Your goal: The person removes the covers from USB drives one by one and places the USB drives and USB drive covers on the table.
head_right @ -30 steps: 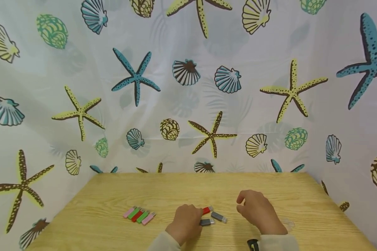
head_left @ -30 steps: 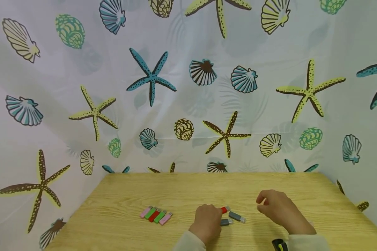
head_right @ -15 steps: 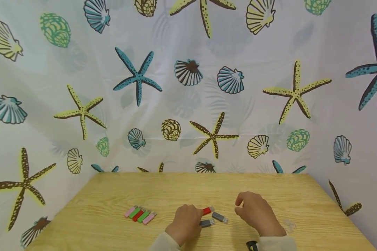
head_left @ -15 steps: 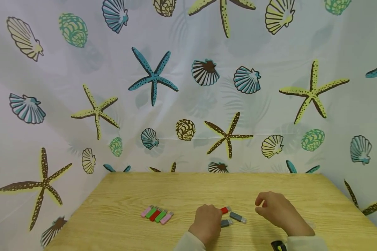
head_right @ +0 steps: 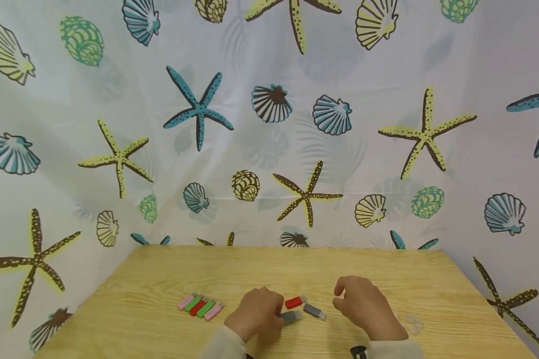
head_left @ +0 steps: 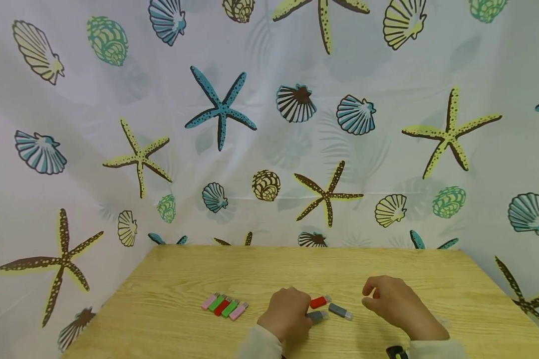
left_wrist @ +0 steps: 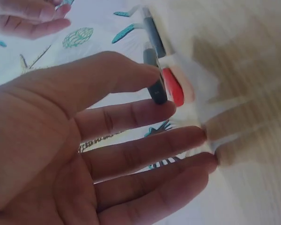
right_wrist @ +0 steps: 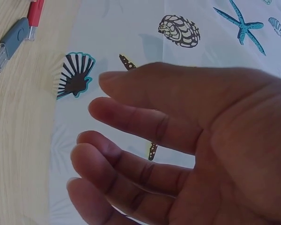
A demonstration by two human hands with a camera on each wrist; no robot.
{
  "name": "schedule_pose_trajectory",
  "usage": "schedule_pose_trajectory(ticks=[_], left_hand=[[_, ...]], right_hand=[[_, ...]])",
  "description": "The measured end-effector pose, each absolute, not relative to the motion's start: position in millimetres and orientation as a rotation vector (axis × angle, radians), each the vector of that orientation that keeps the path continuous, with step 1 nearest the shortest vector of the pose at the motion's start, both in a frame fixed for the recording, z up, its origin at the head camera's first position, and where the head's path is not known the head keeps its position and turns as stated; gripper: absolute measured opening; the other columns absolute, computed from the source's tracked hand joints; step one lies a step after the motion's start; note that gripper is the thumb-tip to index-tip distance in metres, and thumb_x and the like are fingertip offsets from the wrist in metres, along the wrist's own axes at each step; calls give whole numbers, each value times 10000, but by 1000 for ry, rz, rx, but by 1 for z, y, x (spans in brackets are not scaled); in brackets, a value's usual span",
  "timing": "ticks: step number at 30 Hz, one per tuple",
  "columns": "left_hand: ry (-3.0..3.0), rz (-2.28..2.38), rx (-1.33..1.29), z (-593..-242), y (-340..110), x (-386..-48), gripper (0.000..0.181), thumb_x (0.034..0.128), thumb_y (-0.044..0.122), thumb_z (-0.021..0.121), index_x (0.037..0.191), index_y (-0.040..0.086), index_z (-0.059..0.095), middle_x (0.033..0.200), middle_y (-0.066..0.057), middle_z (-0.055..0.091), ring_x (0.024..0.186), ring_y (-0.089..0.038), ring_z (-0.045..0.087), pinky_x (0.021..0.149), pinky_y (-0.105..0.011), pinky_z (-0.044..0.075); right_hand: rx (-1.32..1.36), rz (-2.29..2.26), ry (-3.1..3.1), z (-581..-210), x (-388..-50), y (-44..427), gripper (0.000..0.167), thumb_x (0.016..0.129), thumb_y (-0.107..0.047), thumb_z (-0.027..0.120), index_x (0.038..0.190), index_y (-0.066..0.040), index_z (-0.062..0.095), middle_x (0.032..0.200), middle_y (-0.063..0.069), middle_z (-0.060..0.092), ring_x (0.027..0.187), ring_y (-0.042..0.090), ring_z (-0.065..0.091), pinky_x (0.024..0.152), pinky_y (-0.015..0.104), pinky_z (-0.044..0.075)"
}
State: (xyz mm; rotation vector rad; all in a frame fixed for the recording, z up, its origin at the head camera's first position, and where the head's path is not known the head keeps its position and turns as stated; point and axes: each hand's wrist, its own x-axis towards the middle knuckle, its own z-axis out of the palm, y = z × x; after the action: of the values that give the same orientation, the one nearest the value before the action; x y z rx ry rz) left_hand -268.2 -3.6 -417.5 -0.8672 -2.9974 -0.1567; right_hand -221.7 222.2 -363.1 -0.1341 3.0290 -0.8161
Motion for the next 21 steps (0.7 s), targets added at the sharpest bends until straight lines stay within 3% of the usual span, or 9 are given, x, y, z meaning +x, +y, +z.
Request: schedule_pose_trajectory(ticks=[12, 21], left_hand=[[-2860, -331, -937, -366, -37, -255, 156, 781, 258, 783, 756, 199, 641, 647, 111, 554, 534, -71, 439, 493, -251, 385], [-2779, -350, -1070, -335, -44, -228, 123, 817, 270, 763, 803, 211, 655, 580, 149, 506, 481, -55, 341, 438, -218, 299]], right_hand=[[-244, -842, 3026, -353, -213, 211, 100, 836, -138, 736, 914, -123, 674, 791, 20, 567, 672, 167, 507, 607, 351, 446], [-624, -961, 2867, -336, -196, 201, 208, 855, -230, 732, 997, -96, 662, 815, -6, 566, 691, 142, 534, 577, 278, 455]])
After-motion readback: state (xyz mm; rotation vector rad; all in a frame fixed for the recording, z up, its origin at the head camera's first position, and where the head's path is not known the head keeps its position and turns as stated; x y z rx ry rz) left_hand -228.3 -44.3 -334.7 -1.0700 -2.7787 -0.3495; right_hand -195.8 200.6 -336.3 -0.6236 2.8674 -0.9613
